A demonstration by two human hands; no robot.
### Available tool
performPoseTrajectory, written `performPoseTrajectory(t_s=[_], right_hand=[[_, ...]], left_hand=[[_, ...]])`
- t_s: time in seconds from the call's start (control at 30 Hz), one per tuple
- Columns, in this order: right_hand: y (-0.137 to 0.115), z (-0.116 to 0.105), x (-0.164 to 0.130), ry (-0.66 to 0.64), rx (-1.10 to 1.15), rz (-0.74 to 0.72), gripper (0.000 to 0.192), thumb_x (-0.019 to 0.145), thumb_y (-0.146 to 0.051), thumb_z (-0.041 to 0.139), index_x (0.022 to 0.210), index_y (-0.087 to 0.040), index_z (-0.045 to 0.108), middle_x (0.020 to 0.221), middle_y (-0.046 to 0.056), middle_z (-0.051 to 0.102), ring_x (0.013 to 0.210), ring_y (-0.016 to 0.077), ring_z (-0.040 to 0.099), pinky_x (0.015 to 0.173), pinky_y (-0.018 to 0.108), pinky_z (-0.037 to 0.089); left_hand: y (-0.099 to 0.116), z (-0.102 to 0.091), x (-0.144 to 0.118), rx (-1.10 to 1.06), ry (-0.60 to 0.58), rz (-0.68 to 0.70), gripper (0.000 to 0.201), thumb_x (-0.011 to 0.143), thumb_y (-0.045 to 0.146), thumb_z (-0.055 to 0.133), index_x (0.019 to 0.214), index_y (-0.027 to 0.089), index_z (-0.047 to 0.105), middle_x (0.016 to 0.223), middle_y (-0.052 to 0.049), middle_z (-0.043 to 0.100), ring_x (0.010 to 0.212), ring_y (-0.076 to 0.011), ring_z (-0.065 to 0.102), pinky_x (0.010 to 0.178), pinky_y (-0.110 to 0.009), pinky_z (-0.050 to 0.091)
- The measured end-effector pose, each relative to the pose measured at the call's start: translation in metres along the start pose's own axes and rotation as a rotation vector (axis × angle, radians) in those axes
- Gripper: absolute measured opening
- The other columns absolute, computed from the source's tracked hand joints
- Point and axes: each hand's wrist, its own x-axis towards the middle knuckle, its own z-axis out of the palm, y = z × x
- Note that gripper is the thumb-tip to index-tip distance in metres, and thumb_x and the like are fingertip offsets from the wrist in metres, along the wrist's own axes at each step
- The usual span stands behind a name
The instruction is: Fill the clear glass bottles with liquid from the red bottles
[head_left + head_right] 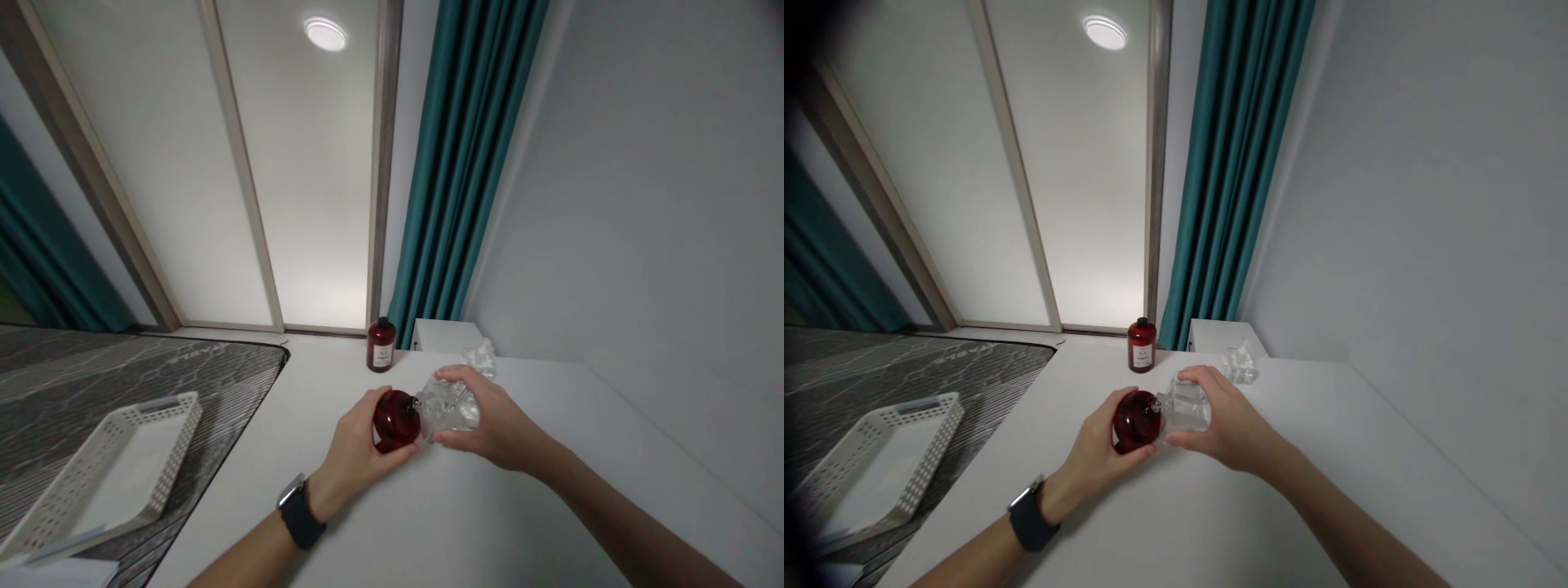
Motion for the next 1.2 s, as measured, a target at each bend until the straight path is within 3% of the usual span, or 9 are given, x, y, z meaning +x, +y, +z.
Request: performPoseTrajectory(t_s=[1.2], right_hand=[[-0.0071, -0.0066, 0.0044, -0.052, -0.005, 0.037, 0.060, 0.070, -0.028, 0.082, 0.122, -0.022, 0.053, 0.128, 0.014, 0.063, 0.121, 0.0315, 0.060, 0.102, 0.049, 0.048]], left_hand=[[-0.0008, 0.0042, -0.0014, -0.044, -0.011, -0.056, 0.067, 0.072, 0.031, 0.079, 0.129, 0.020, 0.045, 0.124, -0.013, 0.066, 0.109, -0.0300, 0.067, 0.096, -0.047, 0.055]])
